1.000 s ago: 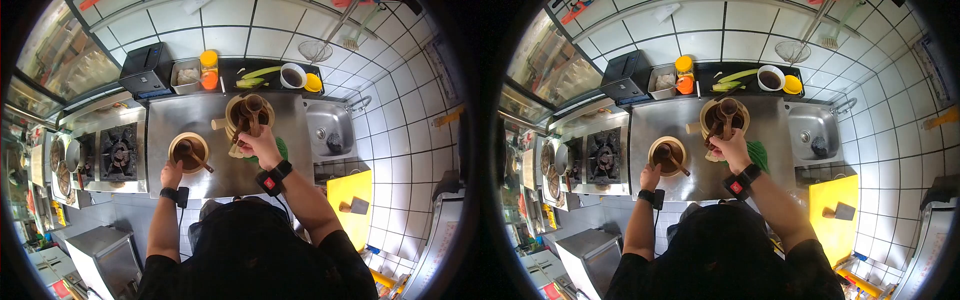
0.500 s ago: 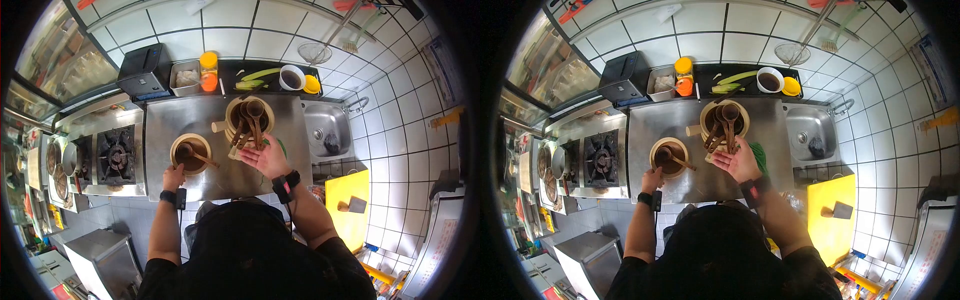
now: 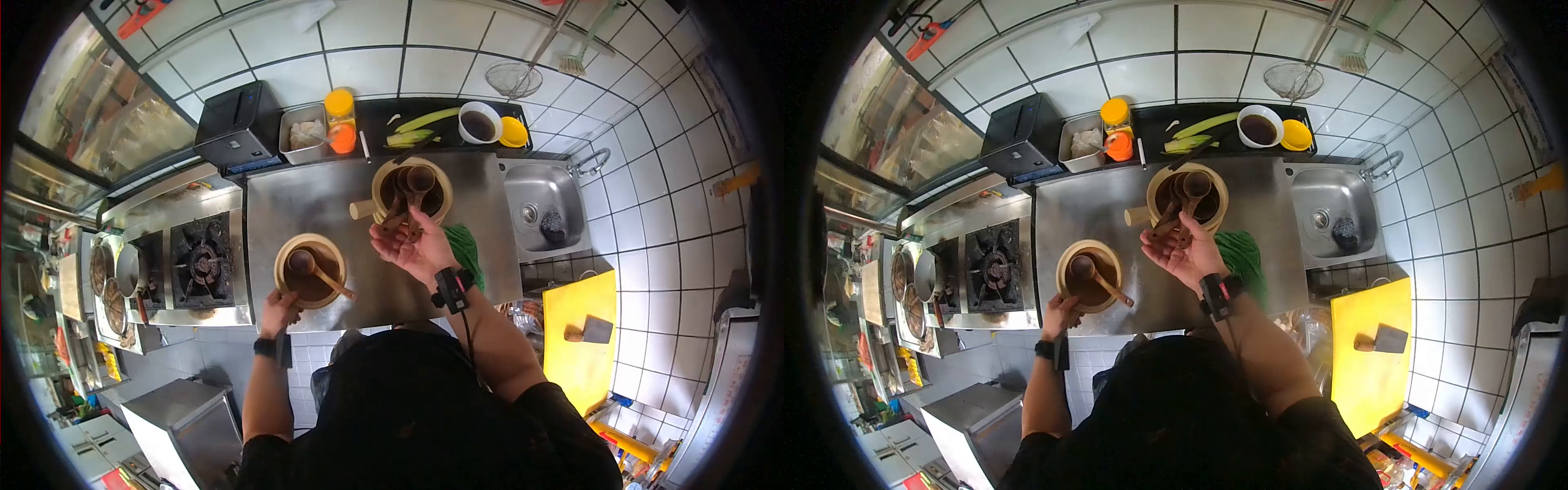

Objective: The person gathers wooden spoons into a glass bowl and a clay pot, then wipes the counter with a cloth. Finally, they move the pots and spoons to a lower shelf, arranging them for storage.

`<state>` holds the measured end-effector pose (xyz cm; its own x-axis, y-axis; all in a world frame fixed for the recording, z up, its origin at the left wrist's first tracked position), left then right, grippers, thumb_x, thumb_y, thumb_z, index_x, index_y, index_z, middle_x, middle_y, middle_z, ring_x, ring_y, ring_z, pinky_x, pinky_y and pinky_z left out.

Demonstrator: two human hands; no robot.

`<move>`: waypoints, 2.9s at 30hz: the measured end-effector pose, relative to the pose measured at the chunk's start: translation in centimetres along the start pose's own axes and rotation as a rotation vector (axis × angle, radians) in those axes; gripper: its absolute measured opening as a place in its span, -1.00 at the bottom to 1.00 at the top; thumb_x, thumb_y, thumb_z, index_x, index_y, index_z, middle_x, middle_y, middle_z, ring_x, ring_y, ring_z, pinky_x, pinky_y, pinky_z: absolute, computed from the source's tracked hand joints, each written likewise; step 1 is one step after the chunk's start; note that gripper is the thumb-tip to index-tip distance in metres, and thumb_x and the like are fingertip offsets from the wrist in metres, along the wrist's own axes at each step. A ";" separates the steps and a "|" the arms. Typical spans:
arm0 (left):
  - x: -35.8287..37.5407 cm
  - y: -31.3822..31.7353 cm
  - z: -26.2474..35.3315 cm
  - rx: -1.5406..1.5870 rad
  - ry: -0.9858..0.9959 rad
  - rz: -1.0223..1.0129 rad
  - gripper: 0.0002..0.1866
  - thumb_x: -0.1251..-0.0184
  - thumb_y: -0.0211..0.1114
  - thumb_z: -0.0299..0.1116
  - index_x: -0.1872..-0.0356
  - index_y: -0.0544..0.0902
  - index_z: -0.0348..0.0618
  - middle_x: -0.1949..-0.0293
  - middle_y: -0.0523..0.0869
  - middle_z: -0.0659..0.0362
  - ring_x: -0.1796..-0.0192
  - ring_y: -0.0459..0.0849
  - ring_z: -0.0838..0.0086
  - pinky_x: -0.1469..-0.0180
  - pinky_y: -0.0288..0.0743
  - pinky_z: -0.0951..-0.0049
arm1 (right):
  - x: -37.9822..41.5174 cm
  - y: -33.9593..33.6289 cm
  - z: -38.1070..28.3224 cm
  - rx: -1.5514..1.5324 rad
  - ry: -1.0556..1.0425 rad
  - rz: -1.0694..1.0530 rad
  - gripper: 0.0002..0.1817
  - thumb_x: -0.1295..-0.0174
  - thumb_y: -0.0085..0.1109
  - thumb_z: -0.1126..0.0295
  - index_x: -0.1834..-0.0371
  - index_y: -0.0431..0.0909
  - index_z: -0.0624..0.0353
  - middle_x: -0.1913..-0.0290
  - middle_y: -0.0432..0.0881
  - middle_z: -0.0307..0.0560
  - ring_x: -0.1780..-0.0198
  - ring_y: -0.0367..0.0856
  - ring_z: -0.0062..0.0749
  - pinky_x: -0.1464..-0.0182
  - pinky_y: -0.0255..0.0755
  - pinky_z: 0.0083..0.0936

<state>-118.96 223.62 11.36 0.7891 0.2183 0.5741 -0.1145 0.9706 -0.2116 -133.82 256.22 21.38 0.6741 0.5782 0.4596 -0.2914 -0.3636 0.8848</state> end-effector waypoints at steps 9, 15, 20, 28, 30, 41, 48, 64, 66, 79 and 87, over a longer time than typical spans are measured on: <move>5.9 -0.1 12.9 0.109 0.048 -0.013 -0.77 -0.39 0.24 -0.29 0.11 0.60 -0.25 0.52 0.67 0.14 0.61 0.56 0.53 0.58 0.41 0.54 | 1.2 -0.8 -1.6 0.226 0.046 0.104 -0.79 -0.46 0.13 0.26 0.25 0.55 0.16 0.32 0.61 -0.21 0.25 0.60 -0.46 0.03 0.58 -0.36; 4.9 3.4 19.3 0.057 0.093 -0.092 -0.78 -0.41 0.22 -0.30 0.12 0.59 -0.26 0.50 0.66 0.15 0.59 0.58 0.53 0.56 0.42 0.54 | 9.4 2.3 -3.3 0.584 -0.080 0.113 -0.80 -0.47 0.08 0.28 0.22 0.57 0.17 0.37 0.59 -0.20 0.26 0.60 -0.47 0.05 0.53 -0.47; 1.6 9.4 22.7 -0.018 0.128 -0.209 -0.76 -0.39 0.23 -0.28 0.18 0.59 -0.30 0.51 0.65 0.14 0.56 0.62 0.52 0.59 0.43 0.53 | 14.2 2.2 -5.9 0.773 -0.235 0.167 -0.81 -0.43 0.14 0.32 0.12 0.57 0.24 0.36 0.61 -0.21 0.32 0.60 -0.46 0.11 0.52 -0.46; -4.2 16.8 25.3 -0.203 0.134 -0.238 -0.75 -0.31 0.21 -0.30 0.31 0.60 -0.34 0.64 0.60 0.14 0.67 0.58 0.45 0.63 0.44 0.45 | 17.1 -0.7 -7.3 0.834 -0.329 0.278 -0.82 -0.41 0.14 0.36 0.10 0.56 0.26 0.37 0.62 -0.16 0.37 0.60 -0.45 0.21 0.46 -0.53; -4.3 17.5 25.7 -0.253 0.192 -0.162 -0.74 -0.27 0.19 -0.31 0.41 0.61 -0.37 0.65 0.62 0.08 0.68 0.60 0.41 0.64 0.44 0.41 | 17.5 -1.2 -7.2 0.814 -0.355 0.332 -0.82 -0.41 0.13 0.34 0.13 0.57 0.25 0.37 0.62 -0.16 0.36 0.59 -0.46 0.21 0.45 -0.54; -3.8 18.1 26.4 -0.787 0.290 -0.028 -0.57 -0.28 0.12 -0.08 0.29 0.71 -0.31 0.41 0.74 -0.15 0.35 0.77 0.08 0.18 0.62 0.11 | 13.6 -4.0 -9.1 0.714 -0.476 0.345 -0.76 -0.44 0.09 0.31 0.10 0.59 0.30 0.24 0.68 -0.14 0.18 0.63 -0.46 0.05 0.46 -0.49; -3.4 16.8 27.3 -0.982 0.418 0.228 -0.36 -0.37 0.12 0.21 0.04 0.69 -0.27 0.14 0.75 -0.14 0.02 0.71 0.00 -0.09 0.51 0.19 | 7.9 -8.8 -12.2 0.977 -0.751 0.217 -0.67 -0.37 0.11 0.38 -0.16 0.53 0.25 -0.09 0.64 -0.07 0.01 0.65 -0.39 -0.08 0.52 -0.42; -4.4 16.3 23.4 -0.570 0.226 -0.279 -0.20 -0.43 -0.01 0.34 0.24 0.73 -0.37 0.40 0.73 -0.07 0.25 0.71 0.14 0.10 0.51 0.25 | 3.5 -11.6 -2.4 0.086 -0.613 0.173 -0.56 -0.33 0.10 0.46 -0.28 0.35 0.20 -0.29 0.50 -0.04 -0.39 0.41 -0.20 -0.42 0.28 -0.04; -4.0 16.2 23.2 -0.557 0.166 -0.327 -0.31 -0.47 0.05 0.24 0.04 0.74 -0.31 0.29 0.75 0.14 0.28 0.66 0.48 0.17 0.51 0.47 | 3.8 -10.4 -1.5 0.041 -0.593 0.168 -0.53 -0.33 0.09 0.46 -0.31 0.33 0.21 -0.32 0.47 -0.02 -0.41 0.39 -0.17 -0.45 0.25 -0.04; -3.1 17.4 21.6 -0.309 0.063 -0.320 -0.36 -0.36 0.15 0.19 0.20 0.73 -0.34 0.46 0.68 0.13 0.48 0.66 0.48 0.52 0.52 0.49 | 2.9 -12.1 1.0 0.091 -0.567 0.145 -0.53 -0.39 0.01 0.49 -0.35 0.30 0.35 -0.35 0.47 0.04 -0.39 0.43 -0.15 -0.48 0.25 -0.13; -1.5 14.7 19.6 -0.277 0.079 -0.321 -0.41 -0.38 0.15 0.13 0.25 0.72 -0.35 0.56 0.64 0.17 0.59 0.61 0.48 0.55 0.47 0.50 | 3.3 -13.4 5.1 0.641 -0.543 0.260 -0.67 -0.38 0.12 0.38 -0.11 0.48 0.36 -0.15 0.59 -0.07 -0.19 0.55 -0.31 -0.29 0.39 -0.31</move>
<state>-133.66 239.53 22.84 0.8034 -0.1092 0.5853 0.3020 0.9219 -0.2425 -124.25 259.28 10.63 0.9165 0.0521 0.3966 -0.1532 -0.8701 0.4684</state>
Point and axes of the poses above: each hand's wrist, its own x-axis away from the middle knuckle, its own y-axis out of the palm, z = x × y, the point moved 3 cm from there along -x, towards the middle knuckle
